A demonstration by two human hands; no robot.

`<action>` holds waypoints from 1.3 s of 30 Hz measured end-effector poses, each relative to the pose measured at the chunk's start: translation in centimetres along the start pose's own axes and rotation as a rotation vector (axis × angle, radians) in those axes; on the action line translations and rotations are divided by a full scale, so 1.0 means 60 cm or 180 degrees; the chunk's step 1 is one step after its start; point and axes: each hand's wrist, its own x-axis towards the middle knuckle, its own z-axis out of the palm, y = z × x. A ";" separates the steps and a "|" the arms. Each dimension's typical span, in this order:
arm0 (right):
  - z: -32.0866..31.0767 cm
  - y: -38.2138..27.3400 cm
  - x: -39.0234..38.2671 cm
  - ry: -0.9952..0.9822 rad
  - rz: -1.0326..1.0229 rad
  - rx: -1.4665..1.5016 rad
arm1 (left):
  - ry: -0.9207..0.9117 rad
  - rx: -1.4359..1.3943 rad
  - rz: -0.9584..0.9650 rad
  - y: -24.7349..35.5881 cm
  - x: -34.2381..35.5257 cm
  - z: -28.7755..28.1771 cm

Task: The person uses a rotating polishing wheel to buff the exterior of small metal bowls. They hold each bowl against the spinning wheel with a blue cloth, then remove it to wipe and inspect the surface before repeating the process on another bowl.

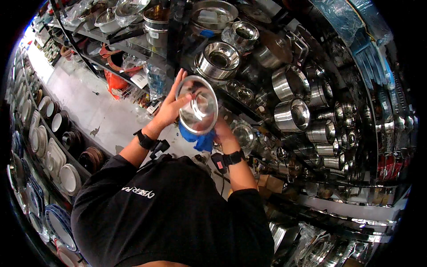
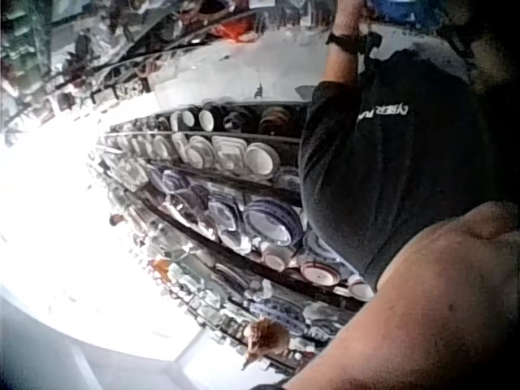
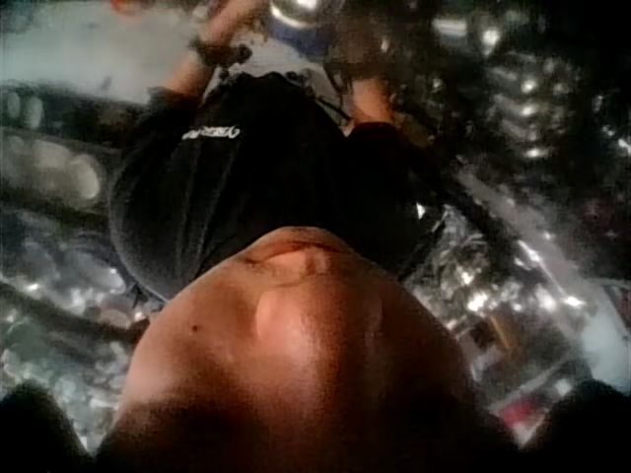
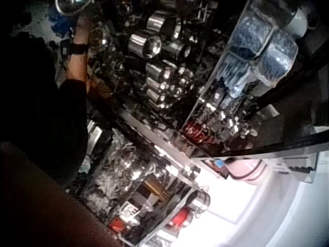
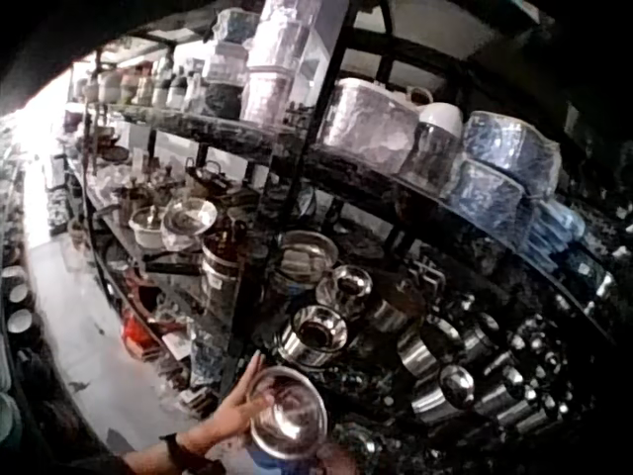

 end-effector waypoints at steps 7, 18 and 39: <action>-0.030 -0.062 -0.074 0.0733 -0.0664 0.0275 | -0.0655 0.0055 -0.0312 0.018 -0.015 -0.041; 0.000 -0.018 -0.021 0.0336 0.0522 0.0341 | -0.0448 0.0368 -0.0130 0.017 0.012 0.008; -0.076 -0.006 -0.081 0.0598 -0.0272 0.0429 | 0.0439 0.0062 -0.0605 0.005 -0.004 -0.026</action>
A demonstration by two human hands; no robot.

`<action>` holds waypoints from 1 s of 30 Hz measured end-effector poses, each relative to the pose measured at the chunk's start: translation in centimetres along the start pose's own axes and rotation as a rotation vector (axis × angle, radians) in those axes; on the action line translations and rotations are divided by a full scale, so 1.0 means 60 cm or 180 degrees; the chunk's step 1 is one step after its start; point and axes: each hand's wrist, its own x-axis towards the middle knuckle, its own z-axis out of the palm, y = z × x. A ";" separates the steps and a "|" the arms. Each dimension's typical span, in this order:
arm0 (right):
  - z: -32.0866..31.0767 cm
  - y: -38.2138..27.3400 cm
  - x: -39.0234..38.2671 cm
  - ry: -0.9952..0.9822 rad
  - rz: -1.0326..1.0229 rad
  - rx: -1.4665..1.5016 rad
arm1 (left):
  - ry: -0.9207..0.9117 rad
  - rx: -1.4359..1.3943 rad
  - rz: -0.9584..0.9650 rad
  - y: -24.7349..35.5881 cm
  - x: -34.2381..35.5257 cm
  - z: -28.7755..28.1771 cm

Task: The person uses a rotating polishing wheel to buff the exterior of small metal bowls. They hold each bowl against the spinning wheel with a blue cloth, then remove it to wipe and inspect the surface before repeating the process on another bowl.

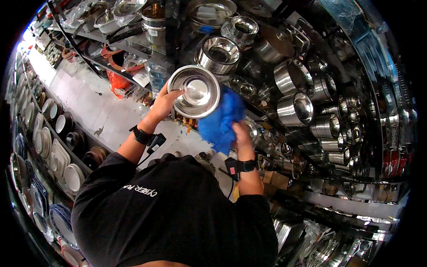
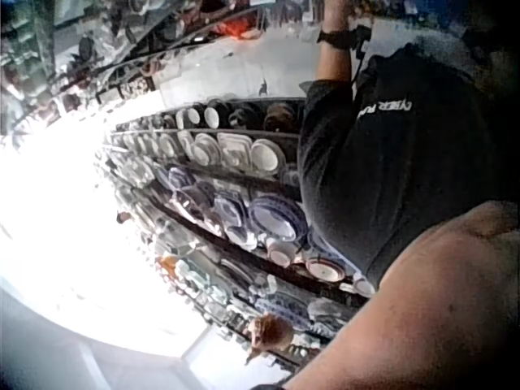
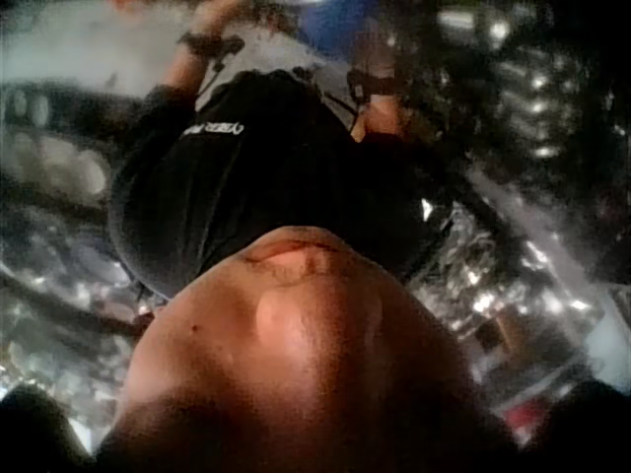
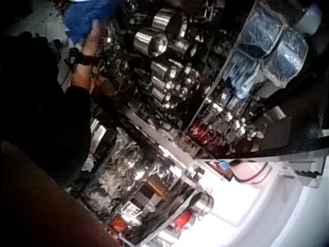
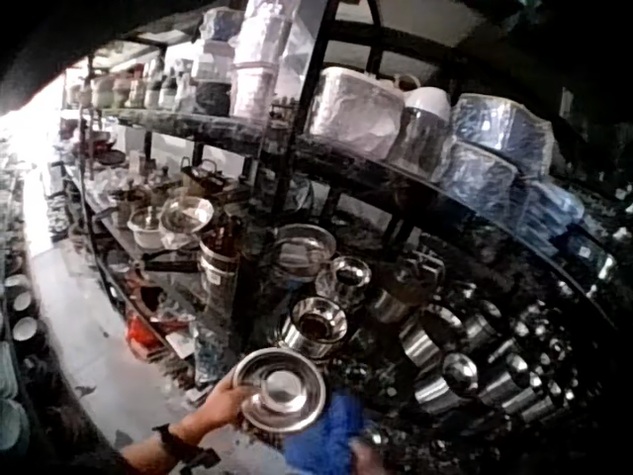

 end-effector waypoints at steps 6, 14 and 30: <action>0.052 -0.051 -0.006 0.0127 -0.0741 -0.2101 | -0.0329 0.0087 -0.0304 -0.068 -0.018 -0.006; 0.137 0.012 0.053 -0.0676 -0.1584 -0.4440 | 0.0083 0.1596 0.0267 -0.078 0.006 0.018; 0.114 0.007 0.035 -0.1232 -0.1633 -0.3979 | -0.0497 0.1674 -0.0177 -0.021 0.011 0.019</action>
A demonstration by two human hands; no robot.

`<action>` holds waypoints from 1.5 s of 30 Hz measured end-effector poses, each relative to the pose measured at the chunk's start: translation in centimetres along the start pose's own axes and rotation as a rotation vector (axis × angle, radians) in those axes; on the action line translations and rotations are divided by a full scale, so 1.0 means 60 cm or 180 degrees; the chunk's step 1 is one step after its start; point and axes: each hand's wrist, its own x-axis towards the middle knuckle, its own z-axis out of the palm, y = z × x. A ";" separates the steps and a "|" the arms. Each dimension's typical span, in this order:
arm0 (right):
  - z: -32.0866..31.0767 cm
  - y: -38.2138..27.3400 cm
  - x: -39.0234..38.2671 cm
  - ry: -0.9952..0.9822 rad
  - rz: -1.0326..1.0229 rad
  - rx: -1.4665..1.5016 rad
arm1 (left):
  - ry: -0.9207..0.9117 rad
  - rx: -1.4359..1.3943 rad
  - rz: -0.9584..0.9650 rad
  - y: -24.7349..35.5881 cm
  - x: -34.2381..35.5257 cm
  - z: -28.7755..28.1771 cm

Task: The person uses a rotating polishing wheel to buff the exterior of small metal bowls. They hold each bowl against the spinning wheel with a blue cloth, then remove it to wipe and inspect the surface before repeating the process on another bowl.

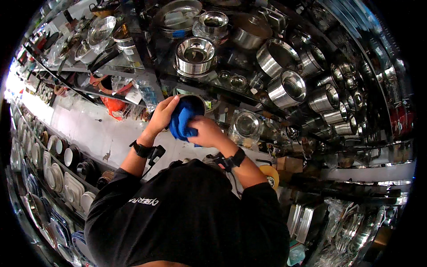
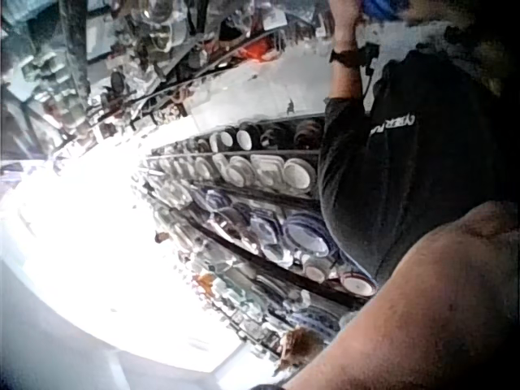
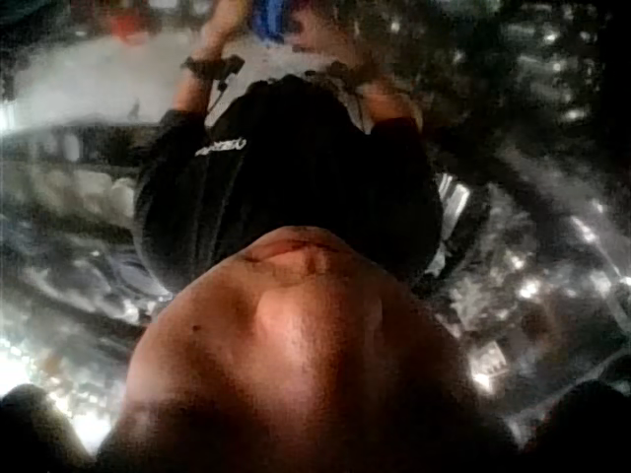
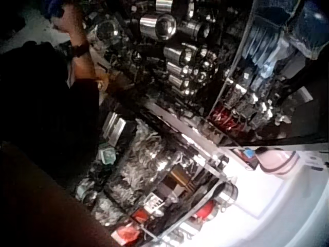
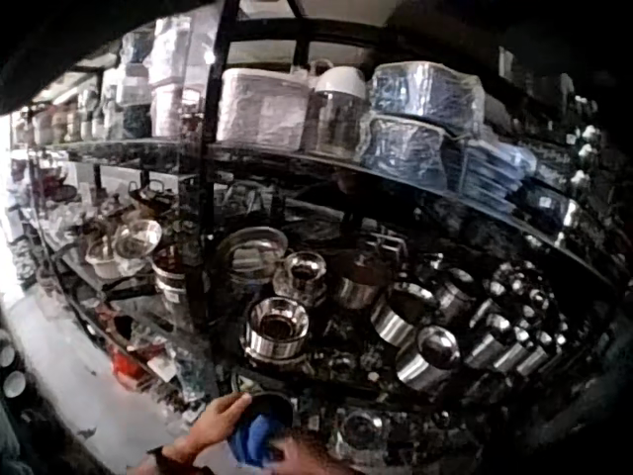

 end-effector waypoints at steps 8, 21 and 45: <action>-0.203 0.061 -0.064 0.1012 0.0472 -0.0770 | 0.0611 -0.1753 -0.0136 0.026 -0.004 -0.019; -0.206 0.156 0.009 0.1597 0.0807 -0.1545 | 0.0113 -0.2791 -0.0511 0.040 0.036 0.079; -0.168 0.184 0.243 0.1777 0.1360 -0.0377 | 0.1767 0.1475 0.1471 0.059 0.283 -0.020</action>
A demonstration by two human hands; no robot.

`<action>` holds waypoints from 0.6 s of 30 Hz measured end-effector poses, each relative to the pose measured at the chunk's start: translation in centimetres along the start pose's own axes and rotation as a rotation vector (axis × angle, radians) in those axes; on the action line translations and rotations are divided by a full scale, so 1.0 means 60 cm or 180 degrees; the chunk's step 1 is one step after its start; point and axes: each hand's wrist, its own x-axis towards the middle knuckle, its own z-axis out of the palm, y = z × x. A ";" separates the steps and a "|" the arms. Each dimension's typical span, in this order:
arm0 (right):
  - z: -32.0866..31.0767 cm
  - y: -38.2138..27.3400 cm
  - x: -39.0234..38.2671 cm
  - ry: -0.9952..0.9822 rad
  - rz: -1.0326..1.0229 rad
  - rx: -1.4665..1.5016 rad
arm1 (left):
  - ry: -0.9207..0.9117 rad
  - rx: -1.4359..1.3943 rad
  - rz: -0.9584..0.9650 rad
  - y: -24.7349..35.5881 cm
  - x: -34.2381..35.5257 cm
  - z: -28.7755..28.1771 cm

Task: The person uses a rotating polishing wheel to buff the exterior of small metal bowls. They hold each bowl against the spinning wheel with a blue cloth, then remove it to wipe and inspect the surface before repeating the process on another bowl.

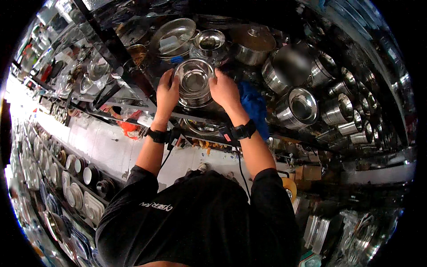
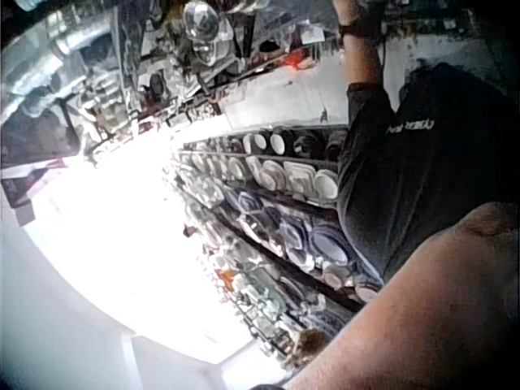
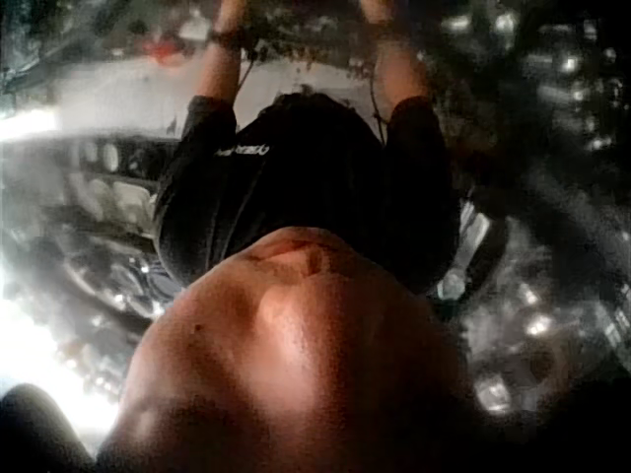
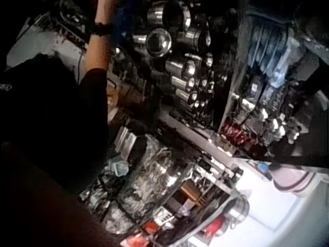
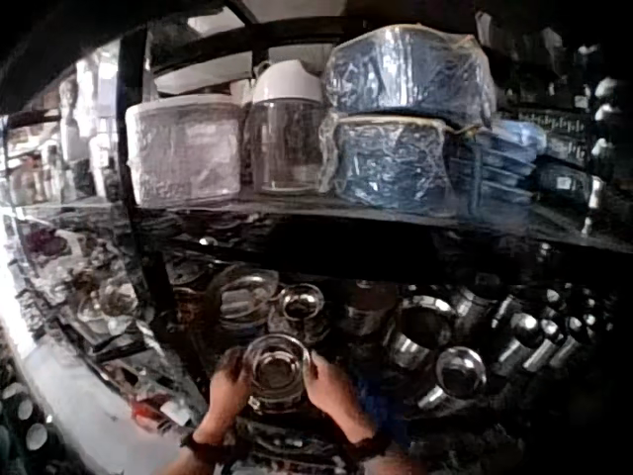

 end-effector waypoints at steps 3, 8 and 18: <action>-0.019 -0.034 -0.003 -0.0263 0.0228 -0.0366 | -0.0147 0.0173 0.0098 -0.016 -0.002 0.000; -0.008 -0.039 -0.013 -0.0314 0.0496 -0.0613 | -0.0510 0.0162 0.0082 -0.040 -0.002 -0.001; -0.112 0.031 -0.235 -0.0582 0.0297 0.1298 | -0.2087 -0.1891 0.1461 0.146 -0.104 0.018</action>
